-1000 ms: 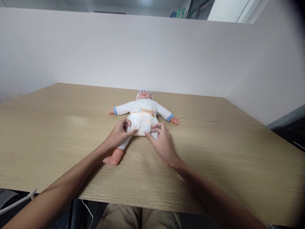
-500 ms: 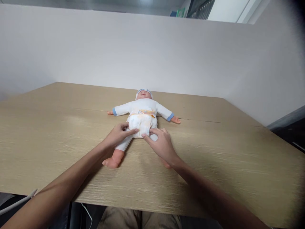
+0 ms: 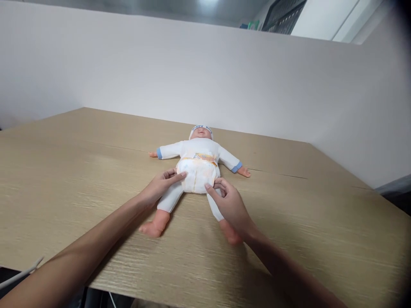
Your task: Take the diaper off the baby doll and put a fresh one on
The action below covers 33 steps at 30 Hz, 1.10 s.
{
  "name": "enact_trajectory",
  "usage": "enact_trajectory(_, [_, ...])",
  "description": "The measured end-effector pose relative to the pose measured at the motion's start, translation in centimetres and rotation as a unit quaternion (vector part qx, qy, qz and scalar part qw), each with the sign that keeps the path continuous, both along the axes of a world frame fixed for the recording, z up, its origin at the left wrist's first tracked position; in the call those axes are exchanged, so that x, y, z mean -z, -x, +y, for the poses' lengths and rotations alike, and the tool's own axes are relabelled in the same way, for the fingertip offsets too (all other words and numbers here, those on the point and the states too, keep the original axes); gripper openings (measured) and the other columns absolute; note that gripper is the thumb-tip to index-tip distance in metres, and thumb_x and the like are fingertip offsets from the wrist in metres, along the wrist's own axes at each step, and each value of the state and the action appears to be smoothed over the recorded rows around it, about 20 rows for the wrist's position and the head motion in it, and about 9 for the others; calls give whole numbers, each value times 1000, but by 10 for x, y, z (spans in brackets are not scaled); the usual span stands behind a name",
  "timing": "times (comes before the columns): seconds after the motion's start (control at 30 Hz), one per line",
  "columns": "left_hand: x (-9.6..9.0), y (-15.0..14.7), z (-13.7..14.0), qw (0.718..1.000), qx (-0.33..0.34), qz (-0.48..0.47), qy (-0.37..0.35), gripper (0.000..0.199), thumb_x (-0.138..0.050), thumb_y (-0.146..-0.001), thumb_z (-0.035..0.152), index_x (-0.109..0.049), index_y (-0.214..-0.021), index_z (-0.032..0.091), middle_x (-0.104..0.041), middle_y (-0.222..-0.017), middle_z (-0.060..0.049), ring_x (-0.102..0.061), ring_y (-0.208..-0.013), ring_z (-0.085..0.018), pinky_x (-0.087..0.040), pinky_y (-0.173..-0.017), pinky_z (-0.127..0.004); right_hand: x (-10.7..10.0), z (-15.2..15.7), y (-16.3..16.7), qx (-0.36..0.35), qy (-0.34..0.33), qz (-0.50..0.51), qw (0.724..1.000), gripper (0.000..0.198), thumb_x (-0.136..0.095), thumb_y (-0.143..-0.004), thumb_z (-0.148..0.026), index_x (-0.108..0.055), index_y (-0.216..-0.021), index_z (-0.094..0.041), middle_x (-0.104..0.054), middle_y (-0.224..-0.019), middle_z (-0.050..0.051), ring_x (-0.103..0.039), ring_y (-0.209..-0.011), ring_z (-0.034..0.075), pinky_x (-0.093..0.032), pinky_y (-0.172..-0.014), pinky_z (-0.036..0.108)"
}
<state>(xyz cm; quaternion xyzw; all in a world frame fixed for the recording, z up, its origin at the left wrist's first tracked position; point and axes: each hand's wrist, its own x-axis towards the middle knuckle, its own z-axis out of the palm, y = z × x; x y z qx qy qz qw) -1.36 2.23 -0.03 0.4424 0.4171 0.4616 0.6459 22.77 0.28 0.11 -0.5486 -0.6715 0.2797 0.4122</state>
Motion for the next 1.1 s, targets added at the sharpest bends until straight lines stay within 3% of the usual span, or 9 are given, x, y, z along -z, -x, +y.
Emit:
enact_trajectory(0.13, [1, 0, -1, 999, -13, 20, -22, 44, -91, -84, 57, -78, -104, 20, -83, -109, -11, -77, -96, -29, -62, -83, -42, -9, -6, 0, 55, -29, -75, 995, 26, -72, -98, -50, -74, -98, -25, -74, -101, 9, -65, -104, 33, -53, -95, 48])
enact_trajectory(0.27, [3, 0, 1, 999, -34, 29, -6, 50, -96, -78, 55, -77, -104, 18, -83, -105, -11, -77, -94, -27, -61, -83, -40, -10, -5, -1, 47, -66, -95, 992, 17, -77, -96, -40, -75, -99, -24, -70, -113, 11, -62, -116, 34, -49, -108, 53])
enact_trajectory(0.43, [4, 3, 3, 993, -86, 73, -28, 60, -99, -72, 53, -71, -113, 20, -82, -96, -8, -77, -90, -26, -61, -81, -39, -15, -9, -12, 8, -38, -101, 994, 20, -76, -95, -37, -78, -110, -24, -68, -115, 9, -64, -116, 32, -50, -107, 51])
enact_trajectory(0.57, [-2, 23, 5, 977, -102, 163, -89, 62, -91, -79, 60, -67, -121, 21, -81, -110, -9, -76, -107, -28, -60, -96, -41, -32, -15, -38, -18, -22, -132, 991, 30, -71, -99, -49, -81, -116, -27, -68, -111, 7, -66, -96, 26, -54, -92, 43])
enact_trajectory(0.7, [-6, 52, 31, 897, -164, 350, -213, 53, -70, -93, 68, -67, -120, 22, -75, -129, -11, -71, -114, -29, -55, -104, -46, -41, 14, -69, 13, -63, -203, 977, 37, -63, -103, -57, -80, -109, -24, -71, -109, 8, -65, -86, 24, -54, -87, 41])
enact_trajectory(0.83, [-6, 68, 82, 777, -179, 540, -271, 61, -59, -97, 70, -66, -130, 18, -72, -137, -17, -59, -132, -40, -41, -118, -56, -32, 79, -86, 73, -110, -284, 950, 45, -67, -102, -50, -74, -130, -16, -73, -131, 17, -66, -125, 37, -50, -109, 48])
enact_trajectory(0.93, [-4, 68, 114, 758, -131, 592, -239, 73, -53, -97, 75, -64, -138, 16, -68, -144, -21, -54, -139, -43, -39, -118, -56, -21, 122, -88, 67, -86, -334, 936, 55, -67, -104, -49, -66, -142, -9, -70, -144, 24, -62, -135, 40, -47, -115, 49])
enact_trajectory(1.0, [-2, 63, 127, 756, -103, 610, -215, 78, -50, -97, 80, -64, -138, 16, -70, -140, -21, -58, -134, -43, -41, -115, -54, -15, 137, -85, 35, -58, -335, 940, 49, -61, -108, -49, -67, -140, -12, -73, -141, 22, -67, -129, 37, -49, -109, 44])
enact_trajectory(1.1, [1, 51, 135, 720, -90, 657, -204, 78, -44, -97, 84, -68, -128, 16, -76, -127, -22, -64, -125, -44, -43, -111, -55, -9, 144, -72, 21, -39, -317, 947, 39, -53, -112, -47, -71, -130, -17, -78, -131, 17, -73, -117, 32, -50, -95, 36])
